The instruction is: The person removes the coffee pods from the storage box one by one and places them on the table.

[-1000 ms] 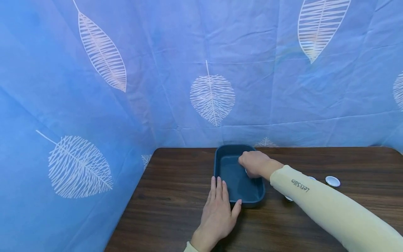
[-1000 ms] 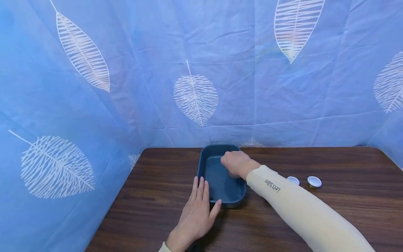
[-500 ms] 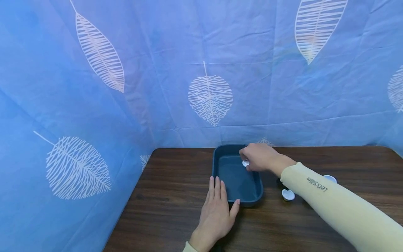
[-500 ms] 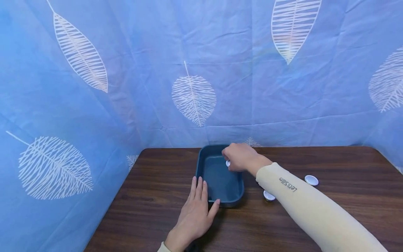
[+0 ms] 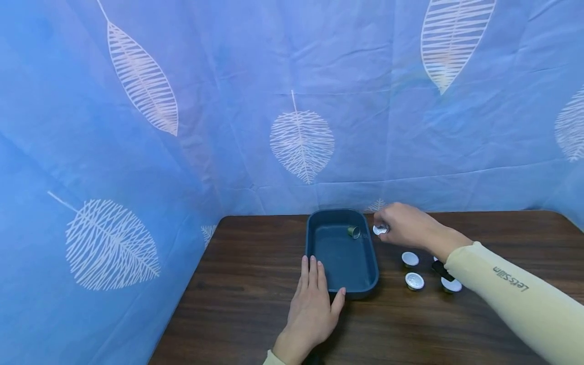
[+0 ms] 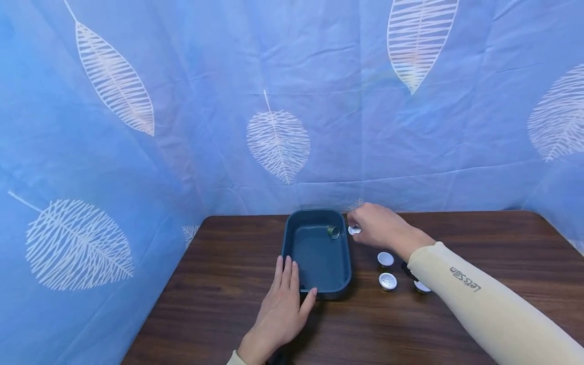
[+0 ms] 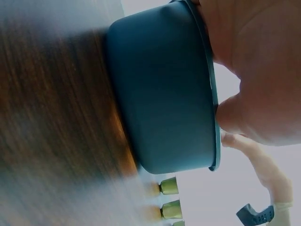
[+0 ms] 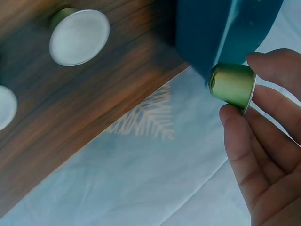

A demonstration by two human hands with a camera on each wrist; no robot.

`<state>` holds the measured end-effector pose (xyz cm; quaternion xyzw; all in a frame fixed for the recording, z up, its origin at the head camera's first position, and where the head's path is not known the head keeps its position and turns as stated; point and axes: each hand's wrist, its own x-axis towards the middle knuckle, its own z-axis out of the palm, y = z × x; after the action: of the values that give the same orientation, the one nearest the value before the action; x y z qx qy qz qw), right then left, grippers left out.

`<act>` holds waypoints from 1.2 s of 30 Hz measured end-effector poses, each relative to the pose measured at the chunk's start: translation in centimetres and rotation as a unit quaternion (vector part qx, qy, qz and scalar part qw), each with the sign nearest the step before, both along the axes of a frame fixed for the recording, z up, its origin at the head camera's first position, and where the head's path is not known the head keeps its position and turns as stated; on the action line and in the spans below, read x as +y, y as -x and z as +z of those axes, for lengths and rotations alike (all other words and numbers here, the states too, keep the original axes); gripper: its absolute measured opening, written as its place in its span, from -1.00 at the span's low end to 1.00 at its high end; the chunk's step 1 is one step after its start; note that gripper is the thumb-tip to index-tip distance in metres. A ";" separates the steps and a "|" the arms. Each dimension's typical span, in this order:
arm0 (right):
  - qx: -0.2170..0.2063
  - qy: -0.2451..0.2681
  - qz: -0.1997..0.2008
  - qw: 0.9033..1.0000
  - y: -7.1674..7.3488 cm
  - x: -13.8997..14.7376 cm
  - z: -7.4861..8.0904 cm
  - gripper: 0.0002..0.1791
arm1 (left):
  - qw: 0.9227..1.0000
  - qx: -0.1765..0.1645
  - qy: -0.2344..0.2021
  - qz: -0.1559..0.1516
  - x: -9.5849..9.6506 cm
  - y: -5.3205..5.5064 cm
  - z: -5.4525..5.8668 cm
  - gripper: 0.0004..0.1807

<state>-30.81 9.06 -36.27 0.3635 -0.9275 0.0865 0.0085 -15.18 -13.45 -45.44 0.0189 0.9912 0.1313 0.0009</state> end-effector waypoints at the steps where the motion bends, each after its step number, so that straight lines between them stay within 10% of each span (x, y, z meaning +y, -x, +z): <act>1: 0.001 0.003 -0.002 1.000 0.0 0.3 -0.1 -0.88 | 1.000 -0.001 0.000 0.000 0.0 -0.1 -0.1 -0.11; 36: 0.016 0.139 -0.155 0.978 -4.2 8.8 -3.8 -0.66 | 1.000 0.003 -0.005 -0.003 -0.1 -0.1 -0.3 -0.10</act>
<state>-26.64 17.83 -40.09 0.2122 -0.9512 0.2061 0.0874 -15.07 -13.58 -45.73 0.0222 0.9905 0.1357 -0.0015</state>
